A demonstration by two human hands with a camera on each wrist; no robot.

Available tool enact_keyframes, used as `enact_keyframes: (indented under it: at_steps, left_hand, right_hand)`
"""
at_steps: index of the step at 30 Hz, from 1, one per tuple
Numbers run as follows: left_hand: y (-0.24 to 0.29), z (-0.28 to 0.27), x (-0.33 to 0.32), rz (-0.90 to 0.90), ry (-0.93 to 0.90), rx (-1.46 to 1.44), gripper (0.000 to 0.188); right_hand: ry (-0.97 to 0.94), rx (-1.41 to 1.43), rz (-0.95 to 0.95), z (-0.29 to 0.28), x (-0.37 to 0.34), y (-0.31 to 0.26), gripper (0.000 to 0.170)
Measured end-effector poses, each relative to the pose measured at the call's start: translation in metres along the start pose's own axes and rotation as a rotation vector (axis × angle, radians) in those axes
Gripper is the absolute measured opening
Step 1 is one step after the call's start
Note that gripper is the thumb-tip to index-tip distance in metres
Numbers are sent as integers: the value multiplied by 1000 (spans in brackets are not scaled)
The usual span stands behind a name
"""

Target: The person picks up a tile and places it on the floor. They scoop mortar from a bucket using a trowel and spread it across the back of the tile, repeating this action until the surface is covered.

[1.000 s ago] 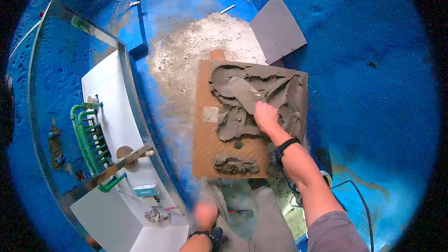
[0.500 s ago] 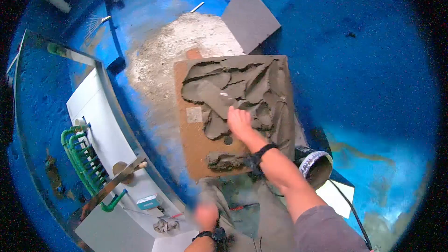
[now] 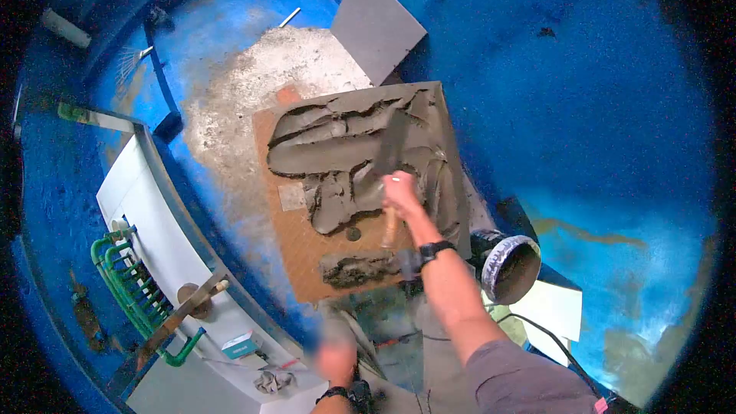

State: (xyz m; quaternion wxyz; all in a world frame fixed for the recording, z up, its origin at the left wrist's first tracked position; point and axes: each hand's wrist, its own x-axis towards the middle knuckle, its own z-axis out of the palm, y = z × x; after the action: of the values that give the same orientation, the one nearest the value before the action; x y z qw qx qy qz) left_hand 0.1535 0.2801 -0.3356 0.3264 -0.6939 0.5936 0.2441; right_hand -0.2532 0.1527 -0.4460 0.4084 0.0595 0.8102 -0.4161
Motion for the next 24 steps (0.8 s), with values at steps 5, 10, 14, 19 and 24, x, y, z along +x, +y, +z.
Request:
enact_keyframes:
  at_steps: [5,10,14,19,24]
  left_hand:
    - [4,9,1,21,87,50,41]
    - [9,7,5,70,39,57,45]
    - [6,12,2,67,50,77,45]
    - [18,13,-3,17,99,73,44]
    - [22,9,-11,49,33,107,45]
  right_hand:
    - [-16,-888,-656,58,-8,13,20]
    - [122,-1271,-578,-37,26,-27,21]
    - [257,-1141,-442,-126,22,-36,22]
    - [258,-1028,-343,-182,27,-51,28]
    - [31,-634,-416,-144,96,-10,24]
